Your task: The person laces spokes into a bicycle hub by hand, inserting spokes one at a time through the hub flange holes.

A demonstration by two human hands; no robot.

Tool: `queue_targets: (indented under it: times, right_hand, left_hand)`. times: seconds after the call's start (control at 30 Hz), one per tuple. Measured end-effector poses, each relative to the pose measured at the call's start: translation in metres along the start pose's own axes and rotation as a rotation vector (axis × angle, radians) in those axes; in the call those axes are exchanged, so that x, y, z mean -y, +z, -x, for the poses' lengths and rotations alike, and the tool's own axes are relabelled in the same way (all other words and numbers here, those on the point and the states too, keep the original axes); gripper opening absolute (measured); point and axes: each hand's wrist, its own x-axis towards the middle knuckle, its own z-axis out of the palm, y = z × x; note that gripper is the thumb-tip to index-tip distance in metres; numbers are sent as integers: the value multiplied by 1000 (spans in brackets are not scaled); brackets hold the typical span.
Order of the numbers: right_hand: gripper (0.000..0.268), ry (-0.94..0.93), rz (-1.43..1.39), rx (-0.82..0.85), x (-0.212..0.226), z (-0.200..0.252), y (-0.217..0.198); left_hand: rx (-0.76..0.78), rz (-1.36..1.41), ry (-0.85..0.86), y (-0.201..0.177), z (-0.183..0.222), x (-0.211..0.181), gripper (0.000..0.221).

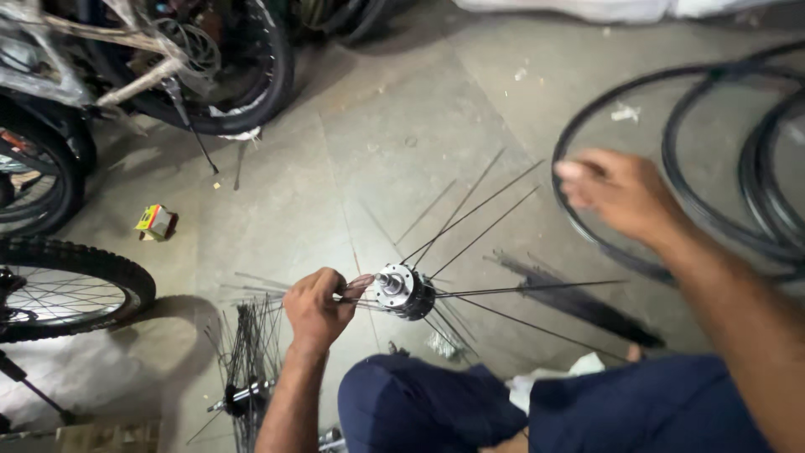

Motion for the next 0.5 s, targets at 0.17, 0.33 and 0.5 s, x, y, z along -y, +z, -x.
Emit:
queue_targets:
  times: [0.17,0.33,0.5]
  right_hand:
    - [26,205,678,92,-188,-24,37]
    - [25,158,1086,390,-250,21,124]
    - [17,-584,916,43,-255,37,130]
  left_hand:
    - [-37,-199,-85,-3,-9,0,41]
    - [-2,-282,-214,10,-23,-10,47]
    - [29,-275,-261,19,-26,-12,50]
